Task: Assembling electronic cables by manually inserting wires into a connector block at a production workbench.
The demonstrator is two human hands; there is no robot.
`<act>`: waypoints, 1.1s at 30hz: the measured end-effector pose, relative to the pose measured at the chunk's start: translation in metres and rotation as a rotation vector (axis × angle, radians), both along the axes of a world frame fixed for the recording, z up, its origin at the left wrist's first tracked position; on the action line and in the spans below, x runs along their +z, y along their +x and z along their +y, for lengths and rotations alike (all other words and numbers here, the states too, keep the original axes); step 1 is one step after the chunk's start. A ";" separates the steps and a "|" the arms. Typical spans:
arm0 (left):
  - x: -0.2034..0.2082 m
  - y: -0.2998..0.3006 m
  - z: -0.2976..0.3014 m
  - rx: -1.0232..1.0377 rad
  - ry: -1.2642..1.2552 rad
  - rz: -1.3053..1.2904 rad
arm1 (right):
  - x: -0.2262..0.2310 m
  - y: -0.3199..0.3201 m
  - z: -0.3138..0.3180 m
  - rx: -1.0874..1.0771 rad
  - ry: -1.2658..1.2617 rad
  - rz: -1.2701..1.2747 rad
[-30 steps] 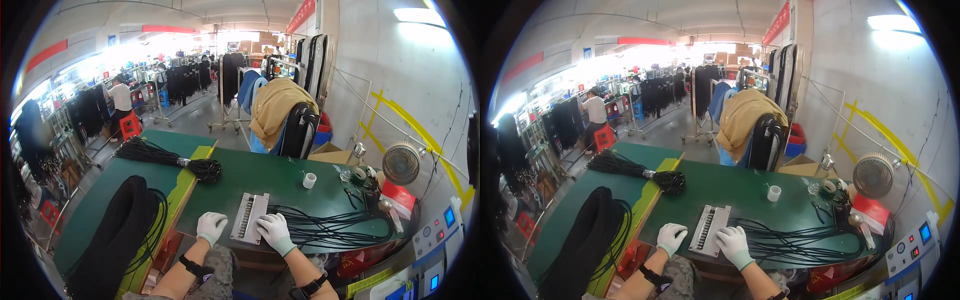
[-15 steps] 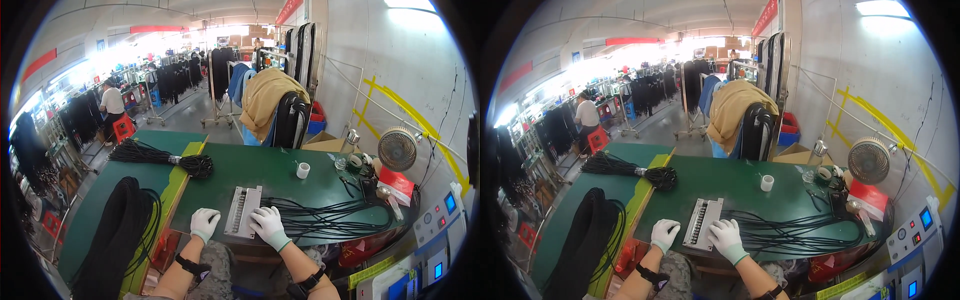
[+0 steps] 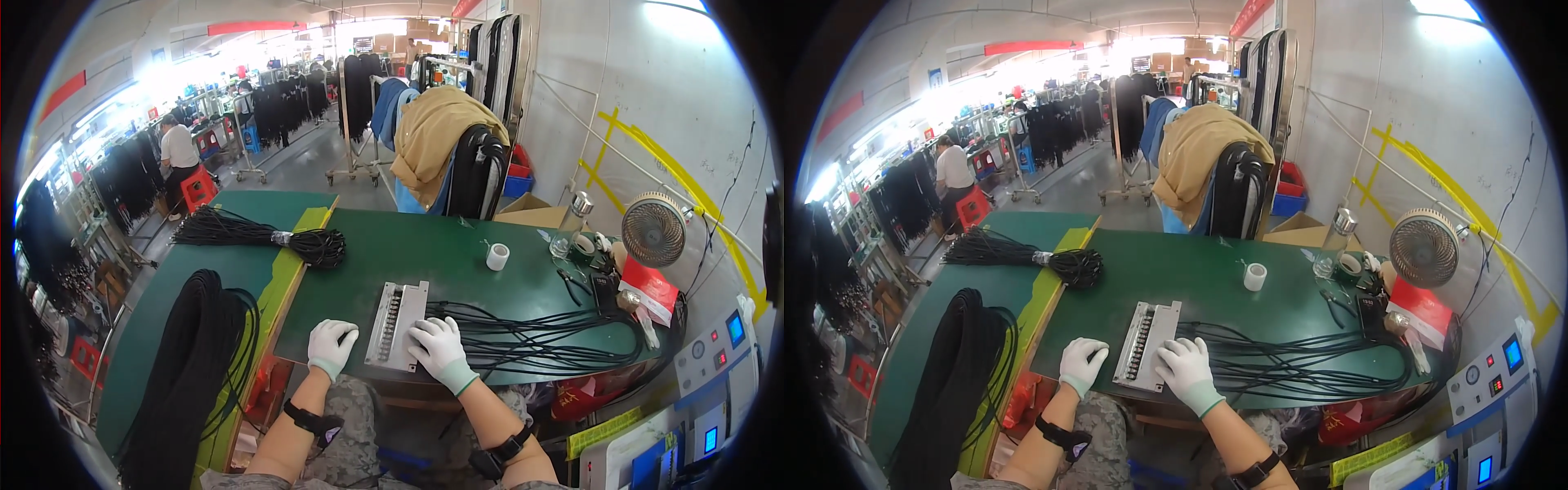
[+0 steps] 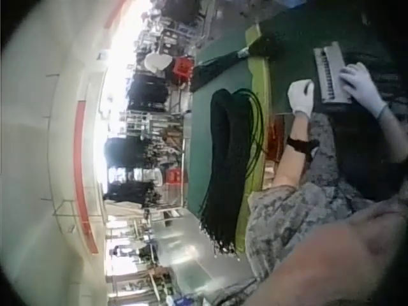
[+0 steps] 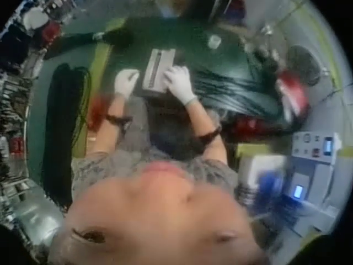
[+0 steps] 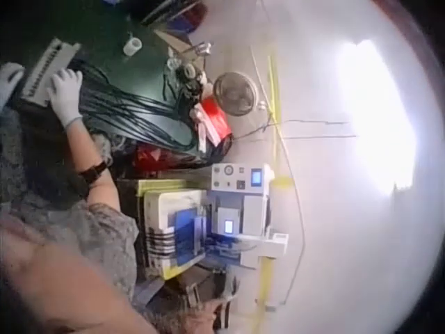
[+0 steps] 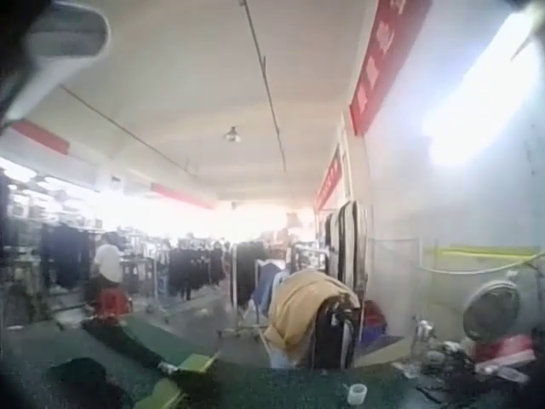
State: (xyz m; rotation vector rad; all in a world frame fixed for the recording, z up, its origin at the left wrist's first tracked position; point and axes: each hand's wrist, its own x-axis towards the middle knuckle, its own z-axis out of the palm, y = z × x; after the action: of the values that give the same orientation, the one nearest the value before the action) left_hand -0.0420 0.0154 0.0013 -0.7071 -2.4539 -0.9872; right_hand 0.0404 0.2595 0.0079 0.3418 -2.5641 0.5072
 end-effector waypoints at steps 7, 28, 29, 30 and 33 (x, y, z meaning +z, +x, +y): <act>-0.001 0.000 0.000 -0.008 0.014 0.001 | -0.004 -0.001 0.000 -0.006 0.013 0.023; 0.002 0.002 -0.001 -0.016 -0.022 0.019 | 0.000 0.002 0.001 -0.004 -0.009 -0.041; 0.002 0.002 -0.001 -0.014 -0.016 0.014 | -0.001 0.002 0.000 -0.005 -0.011 -0.040; 0.003 0.002 -0.001 -0.013 -0.009 0.011 | -0.002 0.001 0.001 -0.007 -0.012 -0.039; 0.003 0.003 0.000 -0.010 -0.004 0.008 | -0.002 0.002 0.001 -0.008 -0.013 -0.041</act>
State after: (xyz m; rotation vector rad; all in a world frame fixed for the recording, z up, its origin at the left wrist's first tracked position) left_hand -0.0393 0.0152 0.0043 -0.7242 -2.4487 -0.9814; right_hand 0.0421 0.2604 0.0060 0.3191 -2.5999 0.5332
